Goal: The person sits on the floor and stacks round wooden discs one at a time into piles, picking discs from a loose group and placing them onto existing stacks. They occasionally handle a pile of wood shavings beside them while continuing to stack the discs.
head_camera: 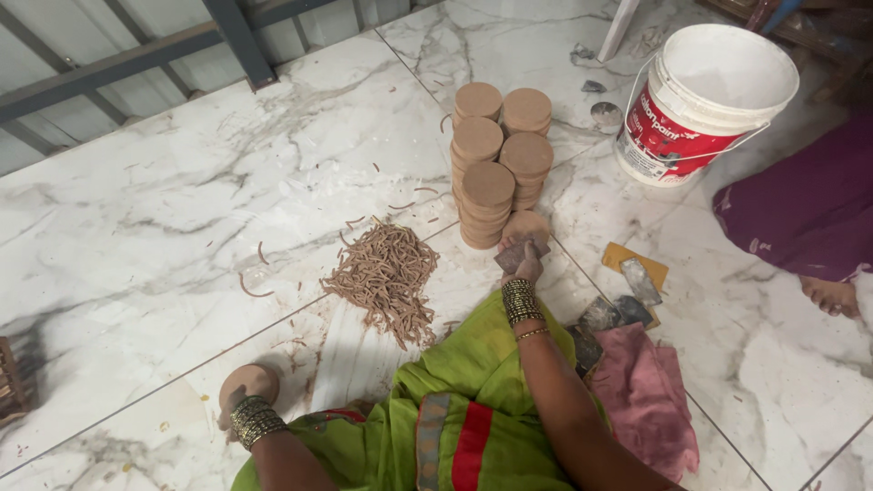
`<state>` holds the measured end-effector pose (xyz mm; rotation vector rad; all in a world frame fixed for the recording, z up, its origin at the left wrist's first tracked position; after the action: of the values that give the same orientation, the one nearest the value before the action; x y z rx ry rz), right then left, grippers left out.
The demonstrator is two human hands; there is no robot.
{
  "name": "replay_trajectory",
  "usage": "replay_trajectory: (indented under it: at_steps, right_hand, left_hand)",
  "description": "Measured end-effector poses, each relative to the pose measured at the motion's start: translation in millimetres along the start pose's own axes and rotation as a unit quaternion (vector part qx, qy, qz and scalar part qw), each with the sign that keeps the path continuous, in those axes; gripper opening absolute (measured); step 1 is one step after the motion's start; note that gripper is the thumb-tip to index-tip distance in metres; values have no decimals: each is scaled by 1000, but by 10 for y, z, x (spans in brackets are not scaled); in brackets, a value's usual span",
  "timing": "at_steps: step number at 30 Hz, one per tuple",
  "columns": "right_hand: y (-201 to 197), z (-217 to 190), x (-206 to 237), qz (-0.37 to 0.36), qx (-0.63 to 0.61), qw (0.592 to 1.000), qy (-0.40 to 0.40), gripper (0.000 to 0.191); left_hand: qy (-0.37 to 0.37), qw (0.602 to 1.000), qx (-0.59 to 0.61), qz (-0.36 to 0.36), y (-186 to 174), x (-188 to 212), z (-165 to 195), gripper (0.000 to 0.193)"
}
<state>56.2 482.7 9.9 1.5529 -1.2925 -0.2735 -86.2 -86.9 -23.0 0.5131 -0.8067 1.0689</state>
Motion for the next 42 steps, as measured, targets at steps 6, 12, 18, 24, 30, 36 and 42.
replay_trajectory:
  at_steps: [6, 12, 18, 24, 30, 36, 42]
  right_hand:
    - [-33, 30, -33, -2, 0, 1000, 11, 46]
    - [-41, 20, -61, -12, -19, 1000, 4, 43]
    - [-73, 42, -81, 5, -6, 1000, 14, 46]
    - [-63, 26, -76, -9, -10, 1000, -2, 47]
    - [-94, -20, -91, 12, 26, 999, -35, 48]
    - [-174, -70, -134, 26, 48, 995, -78, 52]
    - [-249, -99, -216, 24, 58, 991, -114, 53]
  left_hand:
    - [-2, 1000, -28, 0, -4, -35, 4, 86]
    - [-1, 998, -61, -2, 1, -49, 6, 99]
    - [13, 992, -122, -5, 4, -49, 14, 113]
    - [101, 891, -441, 35, 42, 90, 107, 127]
    - [301, 712, -633, 33, 273, 298, 131, 143]
    - [320, 623, -713, 23, 415, 235, 96, 136]
    - [357, 597, -718, 45, 489, 175, 120, 82]
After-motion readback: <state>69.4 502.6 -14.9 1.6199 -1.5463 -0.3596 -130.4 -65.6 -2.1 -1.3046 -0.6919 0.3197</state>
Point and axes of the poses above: each hand's wrist, its own x-axis away from the middle knuckle, its own y-axis out of the palm, z = x × y, the point moved 7 cm from there along -x, towards the middle knuckle, and after that the axes turned 2 degrees about -x, right-handed, at the moved point
